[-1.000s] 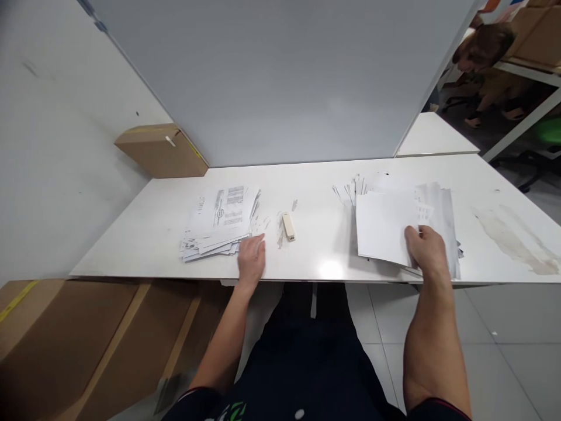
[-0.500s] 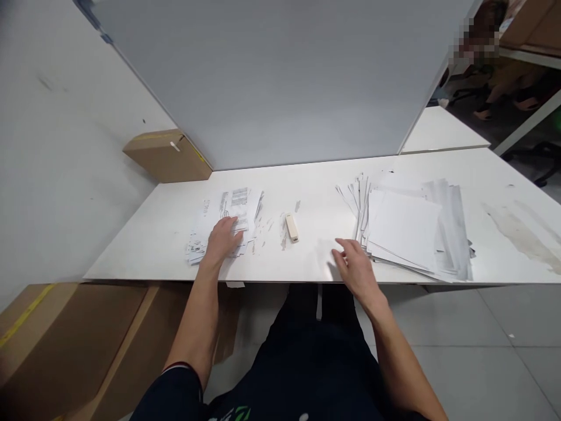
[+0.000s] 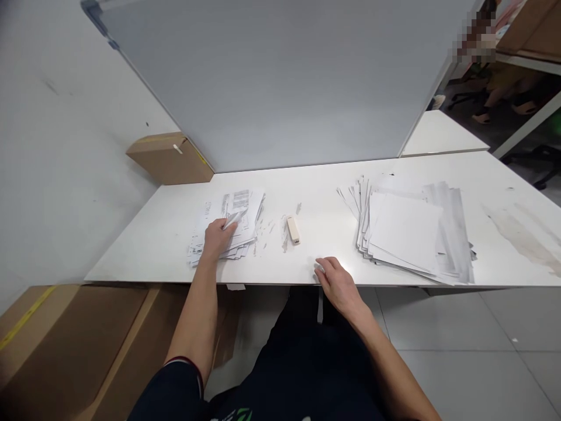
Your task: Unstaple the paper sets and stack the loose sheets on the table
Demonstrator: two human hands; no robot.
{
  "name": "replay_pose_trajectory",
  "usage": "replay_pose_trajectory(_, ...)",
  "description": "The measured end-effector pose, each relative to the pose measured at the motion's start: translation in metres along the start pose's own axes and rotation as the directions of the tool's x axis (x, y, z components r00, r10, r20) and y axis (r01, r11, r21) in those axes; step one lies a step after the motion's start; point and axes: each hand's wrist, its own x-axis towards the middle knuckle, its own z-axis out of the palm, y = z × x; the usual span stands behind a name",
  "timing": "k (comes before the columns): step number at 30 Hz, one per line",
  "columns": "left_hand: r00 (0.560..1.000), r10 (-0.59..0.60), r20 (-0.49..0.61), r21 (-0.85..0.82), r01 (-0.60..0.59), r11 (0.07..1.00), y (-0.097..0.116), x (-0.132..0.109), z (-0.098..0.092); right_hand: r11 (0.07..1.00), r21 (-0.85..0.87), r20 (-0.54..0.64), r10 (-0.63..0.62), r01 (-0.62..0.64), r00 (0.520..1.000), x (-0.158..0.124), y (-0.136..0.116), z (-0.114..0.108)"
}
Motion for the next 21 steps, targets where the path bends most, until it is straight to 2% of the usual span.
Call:
replay_pose_trajectory(3,0.981,-0.036,-0.191,-0.056,0.026,0.998,0.005,-0.008,-0.008,1.0,0.022,0.007,-0.009,0.009,1.0,-0.002,-0.003,0.001)
replay_pose_trajectory(6,0.923,-0.082,-0.376,-0.188,0.01,0.982,0.019,-0.026,-0.022,0.994,0.113,0.004,-0.013,0.012,1.0,0.001,-0.013,-0.003)
replay_pose_trajectory(8,0.899,-0.085,-0.429,-0.254,-0.03,0.967,0.036,-0.047,-0.03,0.973,0.23,-0.011,0.004,-0.001,1.0,0.007,-0.024,-0.005)
replay_pose_trajectory(10,0.904,0.008,-0.428,-0.272,-0.137,0.953,0.058,-0.075,-0.03,0.909,0.416,-0.018,0.037,-0.026,0.999,0.015,-0.036,-0.007)
replay_pose_trajectory(11,0.903,0.087,-0.42,-0.268,-0.216,0.939,0.07,-0.091,-0.027,0.847,0.53,-0.003,0.045,-0.037,0.999,0.02,-0.042,-0.007)
replay_pose_trajectory(13,0.893,0.27,-0.36,-0.294,-0.383,0.876,0.091,-0.122,-0.013,0.673,0.737,0.058,0.028,-0.061,0.998,0.028,-0.053,-0.005)
replay_pose_trajectory(15,0.9,0.377,-0.219,-0.359,-0.434,0.826,0.106,-0.15,0.006,0.534,0.841,0.115,-0.018,-0.088,0.993,0.032,-0.059,-0.001)
replay_pose_trajectory(18,0.936,0.353,-0.01,-0.454,-0.318,0.832,0.119,-0.174,0.027,0.506,0.856,0.13,-0.006,-0.11,0.991,0.027,-0.058,0.006)
replay_pose_trajectory(21,0.922,0.338,0.191,-0.502,-0.204,0.84,0.125,-0.179,0.033,0.511,0.846,0.137,0.07,-0.153,0.988,0.015,-0.051,0.011)
